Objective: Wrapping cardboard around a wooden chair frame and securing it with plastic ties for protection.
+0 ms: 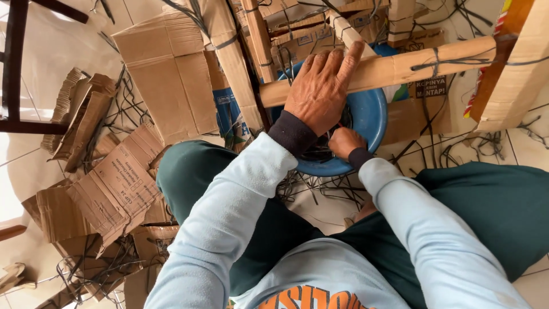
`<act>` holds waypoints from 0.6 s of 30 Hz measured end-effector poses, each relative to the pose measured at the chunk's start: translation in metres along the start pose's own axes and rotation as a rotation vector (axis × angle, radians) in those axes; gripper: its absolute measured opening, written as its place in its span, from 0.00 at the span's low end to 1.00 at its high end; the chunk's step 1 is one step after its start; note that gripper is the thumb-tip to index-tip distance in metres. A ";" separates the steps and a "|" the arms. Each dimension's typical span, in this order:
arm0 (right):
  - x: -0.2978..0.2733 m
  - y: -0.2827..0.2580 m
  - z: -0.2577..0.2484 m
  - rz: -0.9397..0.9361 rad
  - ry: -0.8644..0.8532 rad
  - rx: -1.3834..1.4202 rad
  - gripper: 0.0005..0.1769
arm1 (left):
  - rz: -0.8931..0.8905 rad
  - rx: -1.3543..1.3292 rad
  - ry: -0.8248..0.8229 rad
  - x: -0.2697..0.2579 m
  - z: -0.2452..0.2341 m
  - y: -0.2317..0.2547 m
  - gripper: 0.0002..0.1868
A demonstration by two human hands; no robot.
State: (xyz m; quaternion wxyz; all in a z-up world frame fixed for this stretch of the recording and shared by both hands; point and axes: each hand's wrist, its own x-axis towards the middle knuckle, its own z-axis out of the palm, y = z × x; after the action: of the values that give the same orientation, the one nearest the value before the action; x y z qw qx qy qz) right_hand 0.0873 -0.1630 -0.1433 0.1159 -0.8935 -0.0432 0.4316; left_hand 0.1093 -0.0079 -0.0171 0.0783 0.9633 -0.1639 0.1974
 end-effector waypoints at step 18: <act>-0.048 0.044 -0.110 -0.405 0.326 0.609 0.09 | -0.209 -0.486 -0.116 -0.003 -0.044 0.052 0.11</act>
State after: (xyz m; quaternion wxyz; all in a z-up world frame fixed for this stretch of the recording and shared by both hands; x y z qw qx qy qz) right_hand 0.1423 -0.2335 -0.0512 0.4635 -0.8485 -0.0696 0.2457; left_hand 0.0732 -0.0461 0.0261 0.3175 0.9377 -0.1103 0.0877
